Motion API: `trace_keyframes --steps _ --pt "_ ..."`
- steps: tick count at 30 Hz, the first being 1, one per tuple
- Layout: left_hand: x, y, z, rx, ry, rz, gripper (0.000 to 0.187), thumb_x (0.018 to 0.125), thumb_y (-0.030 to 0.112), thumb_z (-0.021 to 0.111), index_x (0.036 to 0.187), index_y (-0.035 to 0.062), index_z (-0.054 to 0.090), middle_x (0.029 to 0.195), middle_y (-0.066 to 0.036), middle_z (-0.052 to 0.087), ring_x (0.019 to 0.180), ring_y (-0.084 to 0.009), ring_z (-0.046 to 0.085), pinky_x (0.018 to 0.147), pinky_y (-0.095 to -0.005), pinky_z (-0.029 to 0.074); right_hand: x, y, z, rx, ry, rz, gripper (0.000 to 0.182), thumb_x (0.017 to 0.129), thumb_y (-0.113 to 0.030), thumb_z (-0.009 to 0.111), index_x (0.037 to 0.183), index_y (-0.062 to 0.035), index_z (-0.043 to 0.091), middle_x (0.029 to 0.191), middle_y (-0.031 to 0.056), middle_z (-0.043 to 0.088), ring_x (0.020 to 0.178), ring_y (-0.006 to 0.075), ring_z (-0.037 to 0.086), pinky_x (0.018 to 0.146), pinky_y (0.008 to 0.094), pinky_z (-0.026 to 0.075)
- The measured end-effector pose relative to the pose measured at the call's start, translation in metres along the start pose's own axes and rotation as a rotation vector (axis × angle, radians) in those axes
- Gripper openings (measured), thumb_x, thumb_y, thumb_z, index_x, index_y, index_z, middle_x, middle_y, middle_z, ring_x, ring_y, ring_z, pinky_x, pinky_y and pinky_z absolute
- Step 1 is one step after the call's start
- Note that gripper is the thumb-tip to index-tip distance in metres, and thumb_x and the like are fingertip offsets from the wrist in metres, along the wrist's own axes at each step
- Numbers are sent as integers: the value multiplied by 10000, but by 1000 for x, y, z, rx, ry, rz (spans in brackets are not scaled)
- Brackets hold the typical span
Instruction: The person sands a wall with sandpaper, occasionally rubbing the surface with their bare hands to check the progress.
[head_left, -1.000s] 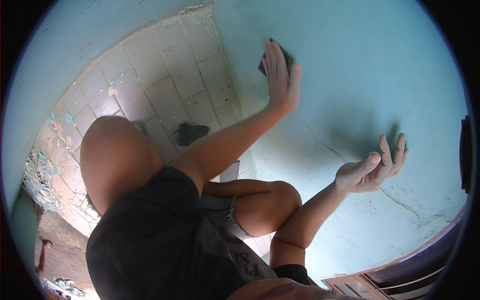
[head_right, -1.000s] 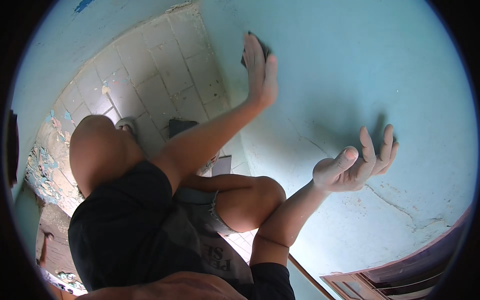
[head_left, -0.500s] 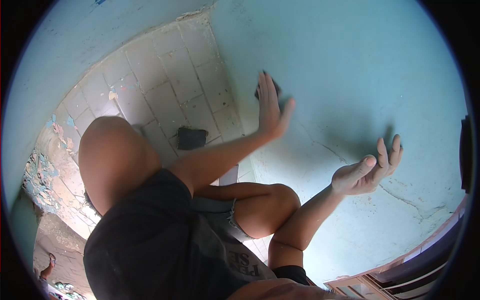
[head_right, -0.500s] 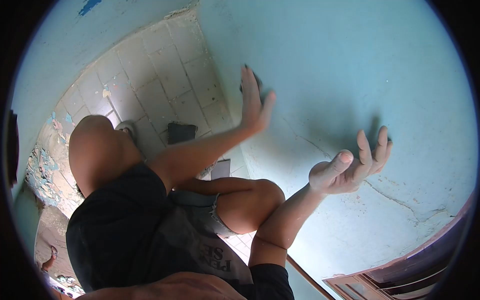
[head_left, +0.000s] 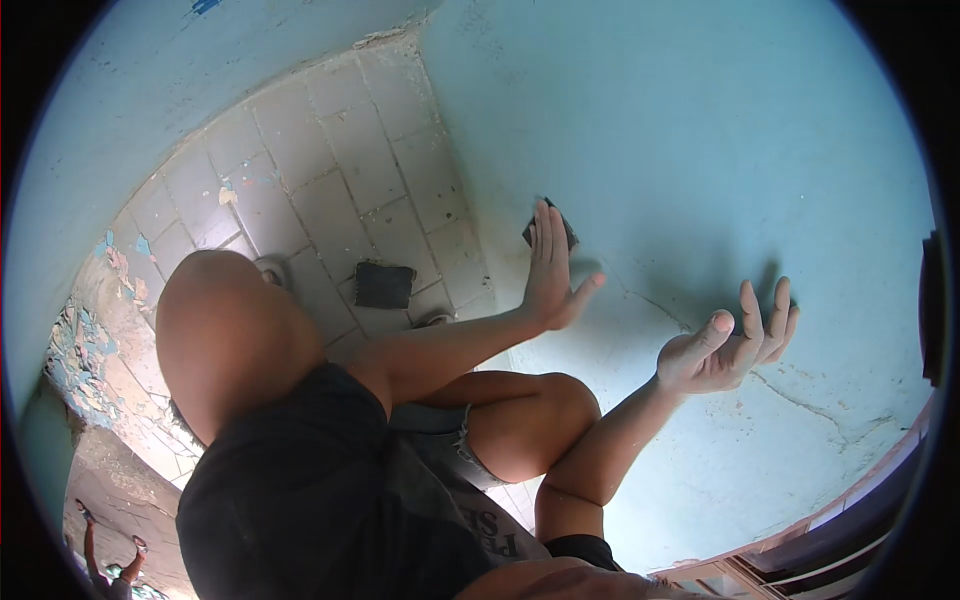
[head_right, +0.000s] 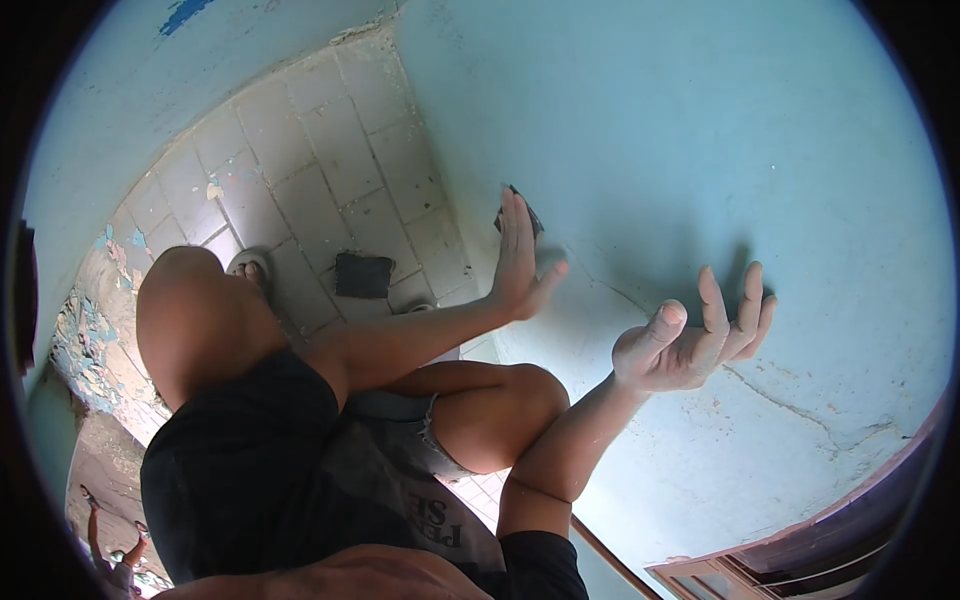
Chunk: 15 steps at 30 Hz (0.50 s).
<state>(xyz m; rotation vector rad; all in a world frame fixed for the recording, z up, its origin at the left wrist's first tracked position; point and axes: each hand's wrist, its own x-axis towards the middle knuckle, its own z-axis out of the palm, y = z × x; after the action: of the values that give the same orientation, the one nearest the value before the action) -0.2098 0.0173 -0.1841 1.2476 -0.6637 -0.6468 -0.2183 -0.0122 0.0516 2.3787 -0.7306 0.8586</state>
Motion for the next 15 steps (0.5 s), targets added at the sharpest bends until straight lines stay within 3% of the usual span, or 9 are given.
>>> trace_keyframes --steps 2,5,7,11,12,14,15 --pt "-3 1 0 -40 -67 -53 1004 1007 566 441 1533 -131 -55 1606 -370 -72 1503 -512 -68 1201 -575 -20 0 -1 -1 7 -1 20 421 1051 -387 459 1144 -43 682 1386 166 584 1373 311 420 1130 497 303" --pt "55 -19 -14 -12 14 -16 1017 1003 551 462 1521 -152 -60 1604 -372 -76 1503 -515 -60 1198 -588 -11 -2 -2 -5 132 35 79 420 1051 -386 461 1141 -41 682 1387 166 582 1390 307 399 1156 503 277" --pt "88 -26 -22 -25 148 -187 998 992 463 525 1517 -160 -51 1596 -384 -71 1503 -516 -45 1188 -620 6 0 -5 -8 227 60 116 424 1052 -392 462 1142 -41 681 1395 167 575 1398 304 389 1181 502 245" --pt "3 -10 -5 36 13 -58 977 1005 474 503 1522 -154 -38 1604 -370 -64 1513 -488 -35 1209 -579 19 5 -6 0 217 73 101 417 1051 -386 470 1136 -39 683 1393 171 573 1394 294 397 1177 500 251" --pt "-9 -1 -8 19 -53 -67 978 1006 482 500 1521 -155 -35 1604 -370 -63 1514 -485 -34 1214 -567 23 5 -5 2 93 14 49 420 1054 -380 464 1135 -33 684 1404 173 561 1392 288 400 1172 499 260" --pt "-5 -6 -6 -4 -128 -87 979 1007 489 497 1521 -156 -31 1603 -371 -61 1515 -482 -33 1219 -556 27 4 -3 2 -40 -58 -1 423 1056 -375 458 1134 -27 685 1415 175 550 1390 282 403 1166 498 270" --pt "23 -8 -11 -29 -44 -161 983 1005 489 501 1519 -159 -32 1599 -378 -60 1512 -490 -35 1218 -556 33 8 -6 0 42 -11 48 437 1061 -373 444 1139 -14 679 1424 180 538 1380 275 418 1148 483 309"
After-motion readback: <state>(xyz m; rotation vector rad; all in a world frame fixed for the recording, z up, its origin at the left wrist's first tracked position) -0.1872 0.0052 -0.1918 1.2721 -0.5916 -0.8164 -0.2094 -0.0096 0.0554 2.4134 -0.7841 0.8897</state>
